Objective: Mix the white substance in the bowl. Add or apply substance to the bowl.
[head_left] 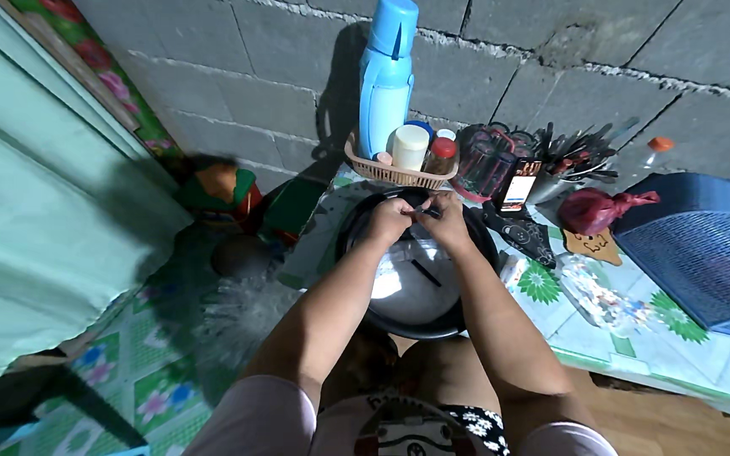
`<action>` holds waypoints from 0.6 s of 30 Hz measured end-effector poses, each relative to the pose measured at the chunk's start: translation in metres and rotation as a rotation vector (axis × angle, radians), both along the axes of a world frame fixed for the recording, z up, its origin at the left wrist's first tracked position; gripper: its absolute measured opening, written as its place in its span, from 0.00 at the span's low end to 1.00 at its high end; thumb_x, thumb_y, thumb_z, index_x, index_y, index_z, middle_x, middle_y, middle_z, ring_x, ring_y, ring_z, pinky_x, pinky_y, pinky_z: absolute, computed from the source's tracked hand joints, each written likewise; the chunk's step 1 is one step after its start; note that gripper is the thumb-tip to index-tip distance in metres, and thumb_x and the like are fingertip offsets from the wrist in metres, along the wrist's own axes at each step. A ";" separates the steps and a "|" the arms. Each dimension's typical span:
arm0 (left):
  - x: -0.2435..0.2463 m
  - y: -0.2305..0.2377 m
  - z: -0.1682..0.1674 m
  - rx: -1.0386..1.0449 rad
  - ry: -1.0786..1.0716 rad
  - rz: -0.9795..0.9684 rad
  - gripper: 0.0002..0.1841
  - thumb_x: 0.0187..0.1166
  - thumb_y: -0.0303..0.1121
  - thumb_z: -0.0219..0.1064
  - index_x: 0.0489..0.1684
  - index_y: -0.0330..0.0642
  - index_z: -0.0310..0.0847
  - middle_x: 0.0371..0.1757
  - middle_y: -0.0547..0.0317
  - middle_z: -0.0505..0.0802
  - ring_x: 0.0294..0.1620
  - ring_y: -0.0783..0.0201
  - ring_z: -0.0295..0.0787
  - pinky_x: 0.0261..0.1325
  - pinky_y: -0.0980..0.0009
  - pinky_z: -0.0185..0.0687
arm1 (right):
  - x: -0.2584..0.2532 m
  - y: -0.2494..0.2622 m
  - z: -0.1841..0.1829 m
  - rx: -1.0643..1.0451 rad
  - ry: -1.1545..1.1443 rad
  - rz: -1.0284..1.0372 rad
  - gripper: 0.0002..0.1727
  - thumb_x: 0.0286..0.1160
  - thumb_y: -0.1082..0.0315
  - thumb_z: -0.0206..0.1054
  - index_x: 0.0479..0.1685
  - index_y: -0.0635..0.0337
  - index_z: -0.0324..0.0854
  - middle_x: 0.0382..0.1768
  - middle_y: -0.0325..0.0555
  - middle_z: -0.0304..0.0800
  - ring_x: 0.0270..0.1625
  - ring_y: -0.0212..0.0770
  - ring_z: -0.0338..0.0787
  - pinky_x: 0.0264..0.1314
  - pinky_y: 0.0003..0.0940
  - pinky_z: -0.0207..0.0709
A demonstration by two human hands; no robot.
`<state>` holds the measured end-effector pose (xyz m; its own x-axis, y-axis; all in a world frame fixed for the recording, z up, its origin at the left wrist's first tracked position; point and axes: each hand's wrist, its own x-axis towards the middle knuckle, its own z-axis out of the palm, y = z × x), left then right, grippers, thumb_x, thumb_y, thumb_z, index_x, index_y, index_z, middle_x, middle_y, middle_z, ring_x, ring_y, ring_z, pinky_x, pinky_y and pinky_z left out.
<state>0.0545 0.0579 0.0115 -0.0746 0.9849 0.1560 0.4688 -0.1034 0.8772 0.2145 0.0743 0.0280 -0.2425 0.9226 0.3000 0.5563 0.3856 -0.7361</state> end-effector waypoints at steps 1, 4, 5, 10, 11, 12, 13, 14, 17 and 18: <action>0.000 -0.001 0.001 -0.003 0.015 0.006 0.05 0.71 0.28 0.75 0.40 0.39 0.90 0.42 0.52 0.94 0.48 0.58 0.90 0.57 0.52 0.84 | 0.000 0.000 -0.001 -0.011 -0.014 0.002 0.14 0.68 0.62 0.78 0.44 0.63 0.89 0.69 0.61 0.81 0.77 0.63 0.73 0.79 0.66 0.64; -0.001 -0.003 0.006 -0.071 0.170 0.040 0.07 0.74 0.33 0.74 0.43 0.40 0.90 0.46 0.49 0.94 0.53 0.52 0.90 0.61 0.46 0.83 | 0.002 0.003 -0.003 0.025 -0.023 0.022 0.12 0.71 0.64 0.77 0.42 0.66 0.90 0.68 0.62 0.83 0.76 0.64 0.75 0.79 0.66 0.65; -0.001 -0.004 0.008 -0.107 0.249 0.062 0.08 0.74 0.34 0.73 0.45 0.41 0.91 0.47 0.49 0.94 0.54 0.49 0.91 0.61 0.42 0.83 | 0.002 0.004 -0.001 0.034 -0.018 0.013 0.11 0.73 0.65 0.76 0.43 0.67 0.90 0.67 0.62 0.84 0.76 0.64 0.76 0.80 0.65 0.66; -0.004 -0.005 0.008 -0.159 0.380 0.132 0.11 0.77 0.43 0.74 0.44 0.46 0.92 0.49 0.51 0.95 0.57 0.48 0.91 0.63 0.39 0.83 | 0.004 0.004 -0.011 -0.204 -0.388 0.043 0.13 0.76 0.63 0.72 0.50 0.65 0.88 0.54 0.62 0.90 0.62 0.61 0.88 0.67 0.66 0.79; -0.004 -0.004 0.008 -0.157 0.386 0.135 0.12 0.77 0.44 0.73 0.44 0.47 0.92 0.49 0.52 0.95 0.57 0.49 0.91 0.64 0.40 0.83 | 0.002 0.003 -0.017 -0.295 -0.534 0.136 0.16 0.75 0.63 0.72 0.53 0.66 0.87 0.53 0.65 0.90 0.60 0.64 0.89 0.64 0.71 0.79; -0.004 -0.004 0.010 -0.158 0.392 0.131 0.12 0.78 0.44 0.73 0.45 0.47 0.92 0.50 0.52 0.95 0.59 0.50 0.91 0.65 0.41 0.82 | -0.003 0.000 -0.023 -0.377 -0.668 0.222 0.19 0.74 0.61 0.74 0.55 0.67 0.86 0.53 0.67 0.90 0.60 0.67 0.89 0.63 0.74 0.78; -0.004 -0.005 0.011 -0.155 0.396 0.124 0.11 0.79 0.43 0.72 0.46 0.47 0.92 0.51 0.53 0.95 0.60 0.51 0.91 0.66 0.42 0.82 | -0.010 -0.006 -0.025 -0.446 -0.787 0.274 0.24 0.73 0.58 0.75 0.60 0.67 0.84 0.56 0.68 0.89 0.63 0.68 0.87 0.64 0.76 0.76; -0.005 -0.005 0.011 -0.152 0.401 0.112 0.11 0.79 0.42 0.71 0.47 0.47 0.92 0.53 0.53 0.95 0.61 0.51 0.90 0.68 0.43 0.81 | -0.017 -0.012 -0.028 -0.476 -0.867 0.293 0.26 0.73 0.57 0.75 0.64 0.66 0.83 0.60 0.68 0.88 0.66 0.69 0.86 0.65 0.77 0.74; -0.005 -0.006 0.009 -0.140 0.403 0.086 0.10 0.81 0.41 0.70 0.50 0.48 0.93 0.54 0.55 0.95 0.63 0.52 0.90 0.69 0.43 0.80 | -0.026 -0.018 -0.041 -0.417 -0.965 0.292 0.25 0.73 0.60 0.74 0.66 0.65 0.82 0.65 0.66 0.86 0.69 0.68 0.85 0.67 0.75 0.75; -0.005 -0.005 0.009 -0.133 0.402 0.085 0.11 0.82 0.41 0.69 0.50 0.49 0.93 0.55 0.55 0.95 0.63 0.53 0.90 0.69 0.44 0.80 | -0.027 -0.017 -0.043 -0.400 -0.970 0.297 0.24 0.75 0.60 0.72 0.67 0.64 0.82 0.66 0.65 0.86 0.70 0.67 0.85 0.68 0.74 0.76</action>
